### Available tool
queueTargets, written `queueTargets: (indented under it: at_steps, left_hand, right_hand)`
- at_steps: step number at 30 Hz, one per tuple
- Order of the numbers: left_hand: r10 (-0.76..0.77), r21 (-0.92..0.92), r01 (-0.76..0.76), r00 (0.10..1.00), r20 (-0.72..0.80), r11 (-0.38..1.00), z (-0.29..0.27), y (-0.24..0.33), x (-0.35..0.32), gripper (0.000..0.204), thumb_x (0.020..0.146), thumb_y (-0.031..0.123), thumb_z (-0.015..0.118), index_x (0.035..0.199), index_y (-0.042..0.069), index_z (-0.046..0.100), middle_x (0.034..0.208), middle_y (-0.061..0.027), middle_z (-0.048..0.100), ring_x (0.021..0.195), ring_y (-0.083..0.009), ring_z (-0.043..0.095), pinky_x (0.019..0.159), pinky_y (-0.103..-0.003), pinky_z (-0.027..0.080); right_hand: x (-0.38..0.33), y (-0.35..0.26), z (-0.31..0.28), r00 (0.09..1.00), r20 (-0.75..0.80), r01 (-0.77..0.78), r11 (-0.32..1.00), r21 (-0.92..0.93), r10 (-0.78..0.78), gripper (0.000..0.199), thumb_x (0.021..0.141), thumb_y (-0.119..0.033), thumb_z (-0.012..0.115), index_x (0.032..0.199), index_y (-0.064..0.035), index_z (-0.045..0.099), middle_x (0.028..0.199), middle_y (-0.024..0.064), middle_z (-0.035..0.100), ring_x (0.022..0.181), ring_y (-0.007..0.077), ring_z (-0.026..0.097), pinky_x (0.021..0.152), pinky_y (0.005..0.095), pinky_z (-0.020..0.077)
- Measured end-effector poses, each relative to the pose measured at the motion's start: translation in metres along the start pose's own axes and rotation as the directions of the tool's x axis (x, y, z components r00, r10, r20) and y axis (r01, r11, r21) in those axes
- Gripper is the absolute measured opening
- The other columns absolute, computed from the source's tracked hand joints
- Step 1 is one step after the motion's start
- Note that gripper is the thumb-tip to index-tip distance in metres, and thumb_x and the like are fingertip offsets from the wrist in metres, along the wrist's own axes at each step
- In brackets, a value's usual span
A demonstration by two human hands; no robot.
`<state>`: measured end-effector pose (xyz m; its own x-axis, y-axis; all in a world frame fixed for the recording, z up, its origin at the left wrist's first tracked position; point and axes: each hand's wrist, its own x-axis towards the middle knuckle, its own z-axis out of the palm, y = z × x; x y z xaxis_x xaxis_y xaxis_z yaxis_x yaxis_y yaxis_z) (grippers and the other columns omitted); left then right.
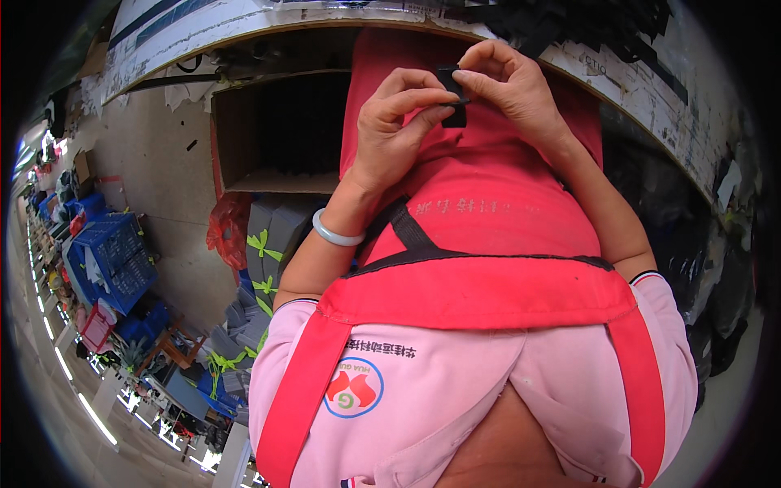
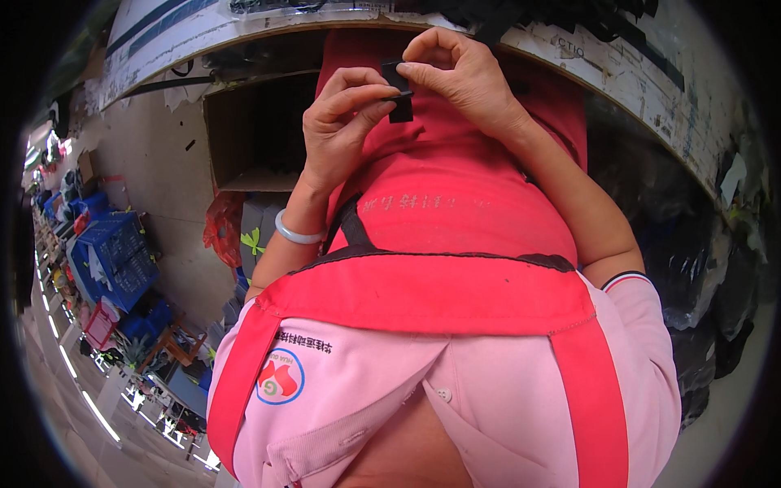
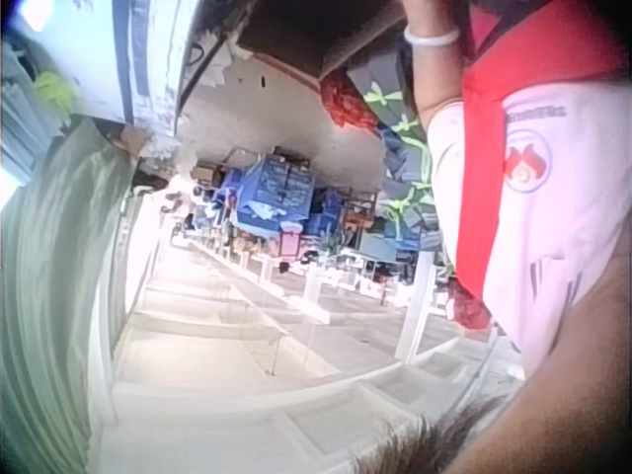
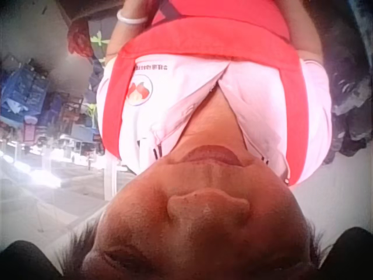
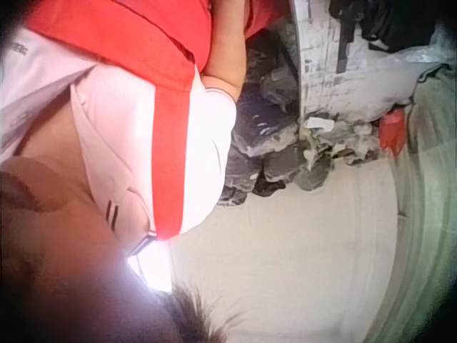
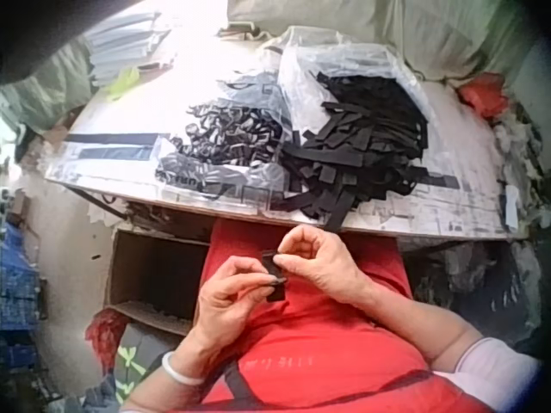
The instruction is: Assembling black plastic buckles and webbing straps.
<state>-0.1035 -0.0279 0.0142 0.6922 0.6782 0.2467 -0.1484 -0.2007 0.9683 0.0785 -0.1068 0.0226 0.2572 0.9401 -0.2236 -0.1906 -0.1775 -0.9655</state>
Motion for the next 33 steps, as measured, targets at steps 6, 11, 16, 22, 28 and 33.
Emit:
queueTargets:
  at_steps: [6,11,16,22,28,33]
  left_hand:
    - [-0.211,-0.016,0.215,0.97,0.123,0.977,-0.018,0.013,-0.007,0.016,0.08,-0.009,0.065,0.093,-0.001,0.069,0.089,-0.0065,0.062,0.083,-0.0143,0.061,0.073,-0.024,0.049]
    - [-0.536,0.233,0.527,0.844,-0.027,0.818,-0.109,0.044,-0.026,0.013,0.086,-0.002,0.063,0.097,0.0,0.069,0.094,-0.0021,0.062,0.075,-0.0071,0.058,0.067,-0.019,0.048]
    - [-0.342,0.584,0.44,0.898,-0.277,0.682,-0.156,0.019,-0.045,0.028,0.085,0.005,0.068,0.113,0.002,0.064,0.1,-0.0045,0.063,0.076,-0.0102,0.059,0.069,-0.023,0.049]
    - [-0.144,0.356,0.165,0.986,-0.087,0.92,-0.075,0.022,0.054,0.023,0.086,0.003,0.067,0.11,0.0,0.066,0.099,-0.0027,0.063,0.081,-0.0067,0.06,0.072,-0.02,0.047]
    - [0.091,0.758,0.069,0.982,-0.168,0.649,-0.096,-0.02,0.185,0.047,0.085,0.032,0.068,0.12,0.001,0.06,0.11,-0.0192,0.062,0.103,-0.0304,0.06,0.089,-0.039,0.048]
    - [-0.238,0.884,0.289,0.948,-0.211,0.368,-0.078,-0.035,0.244,0.102,0.072,0.073,0.061,0.145,0.008,0.032,0.135,-0.0239,0.047,0.126,-0.0377,0.044,0.104,-0.052,0.033]
  right_hand:
    - [0.0,0.025,0.001,0.999,-0.043,-0.013,0.996,-0.088,0.009,0.013,0.088,-0.006,0.067,0.099,-0.0032,0.06,0.091,-0.0004,0.062,0.085,0.0061,0.059,0.079,0.0207,0.0488]
    - [-0.016,0.021,-0.05,0.994,0.092,0.016,0.749,-0.663,0.06,0.019,0.089,-0.018,0.066,0.1,-0.0028,0.062,0.093,0.0032,0.064,0.081,0.0099,0.061,0.073,0.0248,0.0496]
    - [-0.007,0.076,-0.101,0.989,0.119,0.137,0.222,-0.965,-0.092,0.041,0.08,-0.019,0.068,0.118,-0.0065,0.059,0.118,0.0165,0.06,0.11,0.0346,0.056,0.096,0.0411,0.0451]
    - [0.007,0.118,-0.099,0.979,0.202,0.202,0.028,-0.979,-0.013,0.015,0.082,-0.01,0.051,0.091,-0.0066,0.063,0.085,0.0183,0.065,0.08,0.0352,0.065,0.068,0.0466,0.0514]
    - [-0.004,0.084,-0.066,0.98,0.185,0.125,0.488,-0.864,0.075,0.035,0.094,-0.038,0.052,0.112,-0.0092,0.061,0.093,0.0229,0.066,0.087,0.0416,0.063,0.075,0.0494,0.0498]
    - [-0.006,0.071,-0.058,0.991,0.124,0.076,0.592,-0.803,0.041,0.033,0.096,-0.035,0.05,0.118,-0.0102,0.053,0.09,0.0236,0.065,0.086,0.0434,0.062,0.073,0.0505,0.0488]
